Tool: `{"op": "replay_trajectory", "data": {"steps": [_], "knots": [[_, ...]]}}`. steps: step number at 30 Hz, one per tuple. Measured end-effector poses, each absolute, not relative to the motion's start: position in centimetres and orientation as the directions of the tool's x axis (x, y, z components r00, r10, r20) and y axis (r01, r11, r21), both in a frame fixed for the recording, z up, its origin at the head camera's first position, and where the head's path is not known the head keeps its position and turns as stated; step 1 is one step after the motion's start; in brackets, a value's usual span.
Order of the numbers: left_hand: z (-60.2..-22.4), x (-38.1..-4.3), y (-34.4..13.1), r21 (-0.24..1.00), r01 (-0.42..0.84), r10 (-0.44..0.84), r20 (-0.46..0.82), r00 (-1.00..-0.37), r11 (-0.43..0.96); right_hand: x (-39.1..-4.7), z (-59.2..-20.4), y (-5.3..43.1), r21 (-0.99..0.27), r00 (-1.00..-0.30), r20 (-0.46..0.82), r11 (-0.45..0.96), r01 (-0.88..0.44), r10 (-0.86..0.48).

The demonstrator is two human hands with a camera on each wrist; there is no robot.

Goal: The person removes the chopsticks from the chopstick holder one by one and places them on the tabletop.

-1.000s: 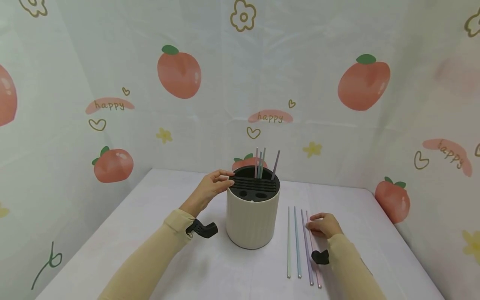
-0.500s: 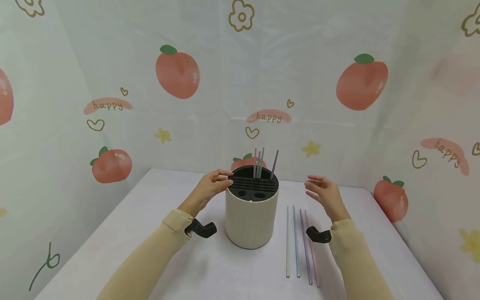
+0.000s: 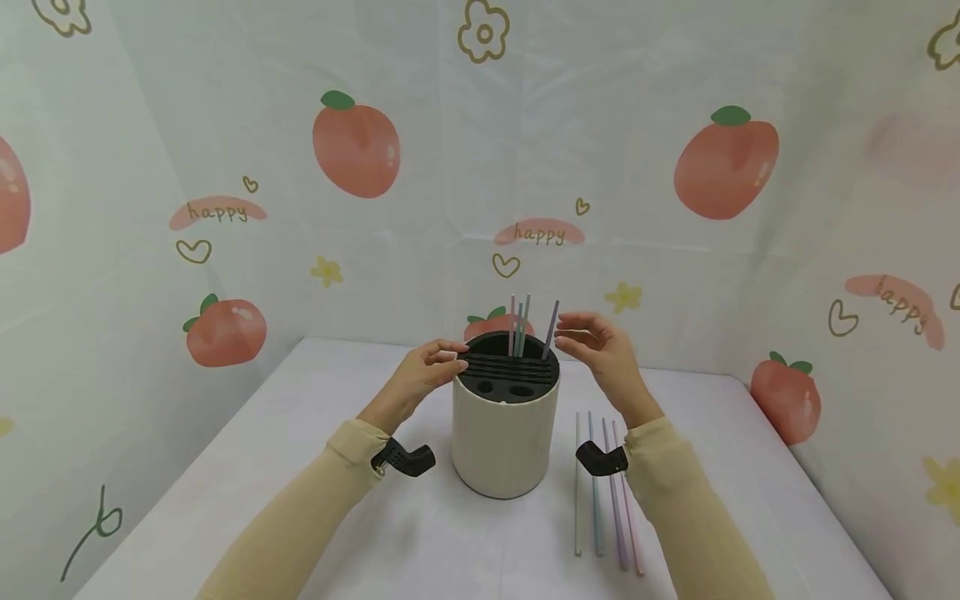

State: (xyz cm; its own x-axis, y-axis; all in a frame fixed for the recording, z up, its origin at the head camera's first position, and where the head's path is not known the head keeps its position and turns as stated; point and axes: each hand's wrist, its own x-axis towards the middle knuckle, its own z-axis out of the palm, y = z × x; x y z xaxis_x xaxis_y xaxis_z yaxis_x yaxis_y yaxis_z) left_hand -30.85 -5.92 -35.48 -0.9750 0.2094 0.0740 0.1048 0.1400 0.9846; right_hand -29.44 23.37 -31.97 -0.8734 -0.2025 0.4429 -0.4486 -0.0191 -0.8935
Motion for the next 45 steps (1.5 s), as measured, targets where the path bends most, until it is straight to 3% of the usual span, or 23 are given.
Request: {"op": "replay_trajectory", "data": {"steps": [22, 31, 37, 42, 45], "knots": [[-35.2, -30.8, -6.0, 0.983, 0.108, 0.218, 0.074, -0.973, 0.147, -31.0, -31.8, 22.3, -0.863, -0.85, 0.469, 0.079, -0.498, -0.238], [-35.4, -30.9, -6.0, 0.983, 0.126, 0.218, 0.095, -0.971, 0.134, -30.6, -27.1, 22.5, -0.807, -0.794, 0.59, -0.115, -0.579, -0.15], [-35.3, -30.7, -6.0, 0.984, 0.114, 0.217, 0.083, -0.973, 0.136, -29.8, -24.1, 23.7, -0.696, -0.749, 0.663, -0.369, -0.615, -0.002], [-35.2, -30.7, -6.0, 0.983, 0.116, 0.224, 0.083, -0.971, 0.139, -29.0, -23.2, 26.0, -0.598, -0.76, 0.63, -0.527, -0.604, 0.156], [-34.8, -30.3, -5.8, 0.984, 0.117, 0.225, 0.084, -0.971, 0.138, -28.3, -24.0, 28.2, -0.636, -0.797, 0.572, -0.509, -0.58, 0.194]]}}
